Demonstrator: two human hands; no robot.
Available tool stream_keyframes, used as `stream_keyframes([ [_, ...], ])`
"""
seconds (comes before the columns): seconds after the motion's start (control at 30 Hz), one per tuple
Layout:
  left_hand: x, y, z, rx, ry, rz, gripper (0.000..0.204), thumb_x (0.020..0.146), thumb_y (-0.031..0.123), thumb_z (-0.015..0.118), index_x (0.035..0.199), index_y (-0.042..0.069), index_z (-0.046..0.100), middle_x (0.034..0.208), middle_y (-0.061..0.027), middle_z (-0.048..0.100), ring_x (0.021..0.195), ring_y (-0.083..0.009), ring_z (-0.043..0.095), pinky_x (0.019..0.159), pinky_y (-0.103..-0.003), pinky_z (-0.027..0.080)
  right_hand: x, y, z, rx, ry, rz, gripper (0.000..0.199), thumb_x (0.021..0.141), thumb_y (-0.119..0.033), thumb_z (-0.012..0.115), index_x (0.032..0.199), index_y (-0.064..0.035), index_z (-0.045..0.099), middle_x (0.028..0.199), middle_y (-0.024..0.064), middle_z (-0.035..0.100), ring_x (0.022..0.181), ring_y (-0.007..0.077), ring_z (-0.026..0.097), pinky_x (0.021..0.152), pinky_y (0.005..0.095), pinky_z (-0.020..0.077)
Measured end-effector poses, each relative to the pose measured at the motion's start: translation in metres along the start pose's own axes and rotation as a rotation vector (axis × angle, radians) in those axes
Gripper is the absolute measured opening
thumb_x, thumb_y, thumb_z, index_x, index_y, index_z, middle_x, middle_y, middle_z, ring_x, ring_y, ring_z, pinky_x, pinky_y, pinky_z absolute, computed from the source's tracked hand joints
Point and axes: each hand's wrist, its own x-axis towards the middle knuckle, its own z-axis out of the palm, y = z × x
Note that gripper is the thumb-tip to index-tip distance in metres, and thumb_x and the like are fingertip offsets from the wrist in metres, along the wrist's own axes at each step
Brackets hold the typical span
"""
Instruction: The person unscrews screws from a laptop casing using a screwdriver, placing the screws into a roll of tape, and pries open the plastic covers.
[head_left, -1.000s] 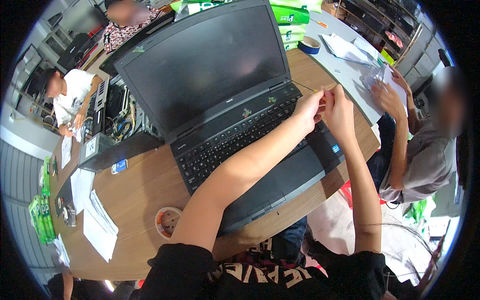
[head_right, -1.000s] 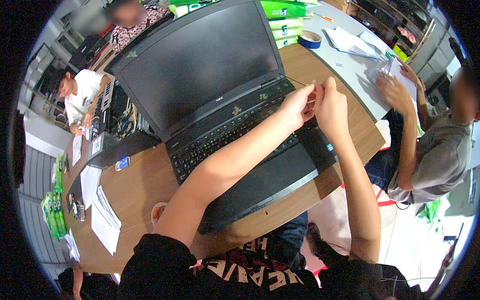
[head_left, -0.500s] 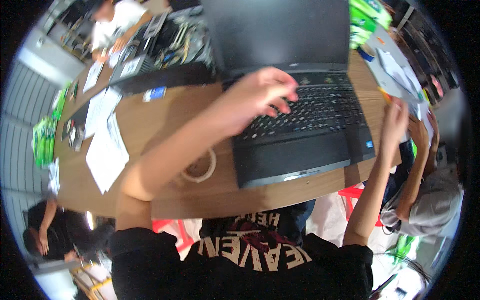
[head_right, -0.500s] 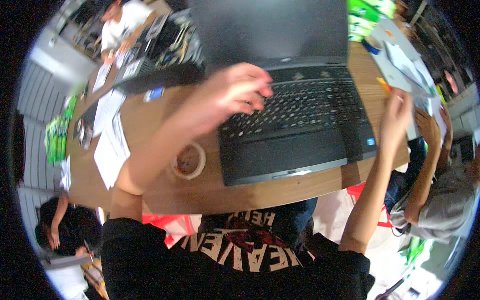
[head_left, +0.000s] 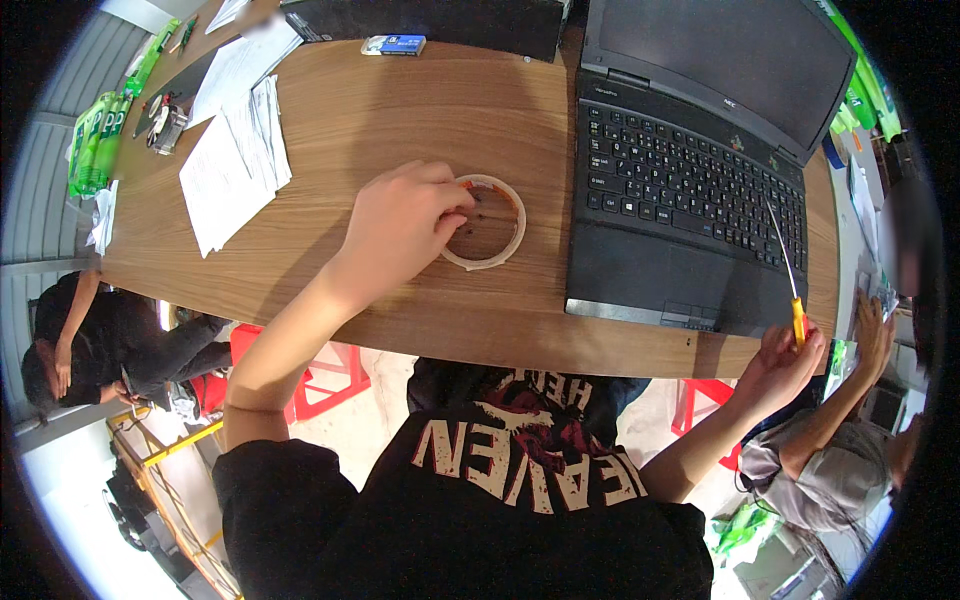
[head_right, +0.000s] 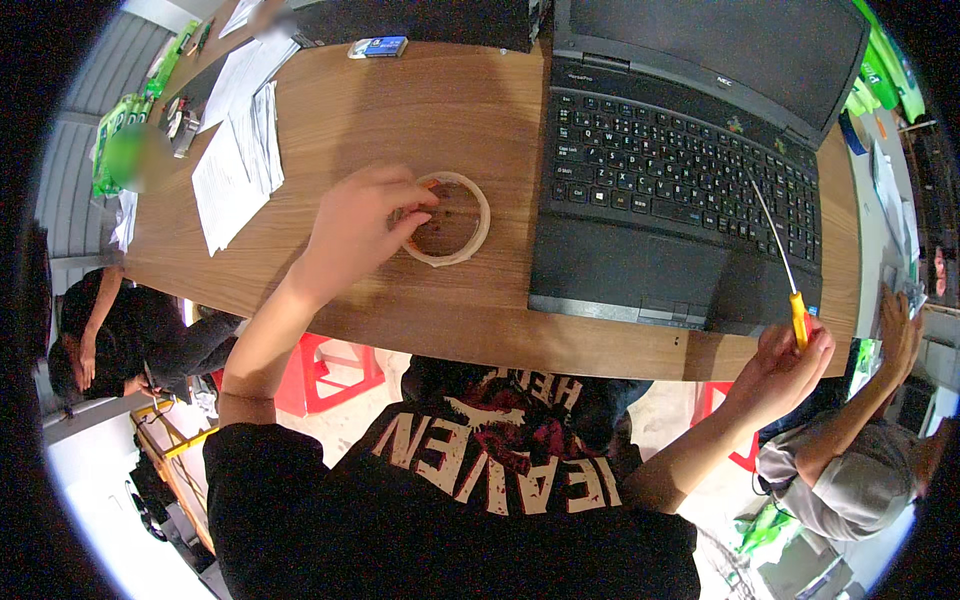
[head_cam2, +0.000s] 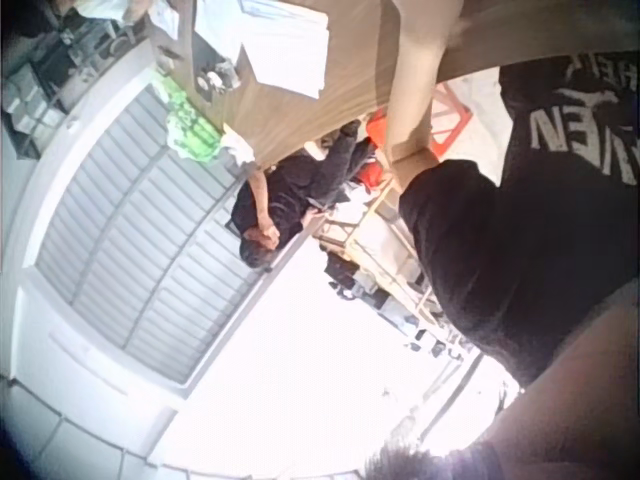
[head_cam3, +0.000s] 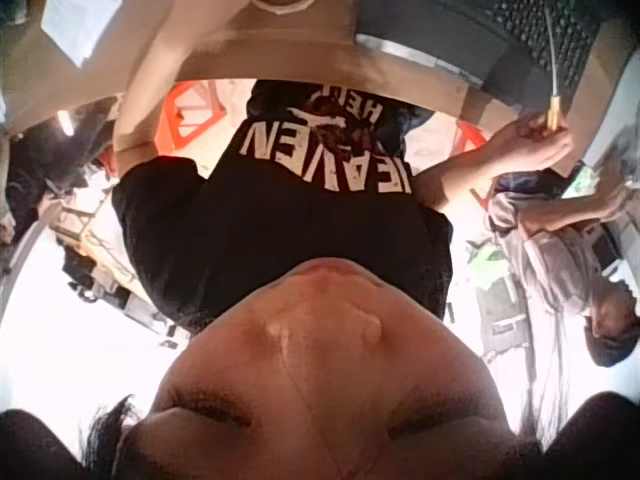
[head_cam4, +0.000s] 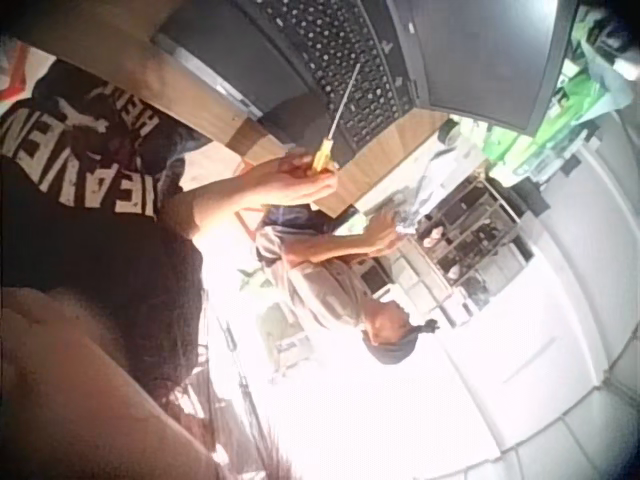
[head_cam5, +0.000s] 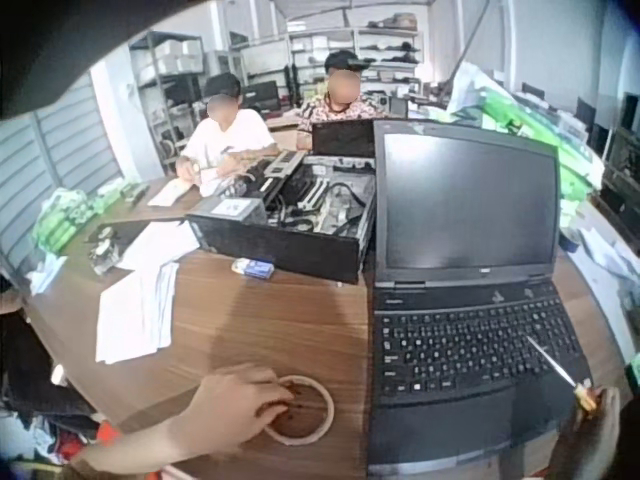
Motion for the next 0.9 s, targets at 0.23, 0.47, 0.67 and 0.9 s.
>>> stream_keyframes([
  [0.23, 0.008, 0.002, 0.011, 0.070, -0.016, 0.087, 0.009, 0.072, 0.012, 0.067, 0.079, 0.008, 0.065, 0.082, -0.0077, 0.059, 0.081, -0.0281, 0.060, 0.067, -0.039, 0.048, -0.021, -0.014, -0.017, -0.075, -0.009, 0.016, 0.024, 0.098, -0.023, 0.041, 0.092, -0.0021, 0.051, 0.060, -0.0012, 0.034, 0.048, 0.0059, 0.025, 0.044, 0.0208, 0.0217],
  [0.47, 0.012, 0.013, 0.002, -0.097, 0.014, 0.045, 0.004, 0.076, 0.007, 0.065, 0.078, 0.004, 0.062, 0.084, -0.0066, 0.061, 0.079, -0.0244, 0.061, 0.066, -0.034, 0.048, -0.030, -0.018, -0.023, 0.029, -0.040, 0.126, 0.047, 0.098, -0.037, 0.040, 0.123, 0.0029, 0.046, 0.067, 0.0006, 0.047, 0.053, 0.0059, 0.034, 0.046, 0.0192, 0.0246],
  [0.67, 0.008, 0.038, -0.008, -0.861, -0.092, -0.140, 0.005, 0.083, 0.002, 0.061, 0.088, 0.000, 0.062, 0.090, -0.0083, 0.065, 0.075, -0.0147, 0.063, 0.067, -0.025, 0.048, -0.026, -0.016, -0.026, 0.407, -0.125, 0.221, 0.047, 0.098, -0.037, 0.040, 0.120, 0.0029, 0.050, 0.075, 0.0047, 0.050, 0.061, 0.0095, 0.035, 0.055, 0.0225, 0.0294],
  [0.9, 0.014, 0.062, 0.019, -1.422, -0.337, -0.197, 0.008, 0.090, 0.006, 0.056, 0.095, 0.001, 0.060, 0.088, -0.0067, 0.063, 0.079, -0.0115, 0.060, 0.070, -0.023, 0.049, -0.031, -0.022, -0.013, 0.970, -0.178, 0.386, 0.017, 0.092, -0.019, 0.056, 0.093, -0.0030, 0.049, 0.063, -0.0028, 0.036, 0.057, 0.0067, 0.030, 0.050, 0.0220, 0.0241],
])
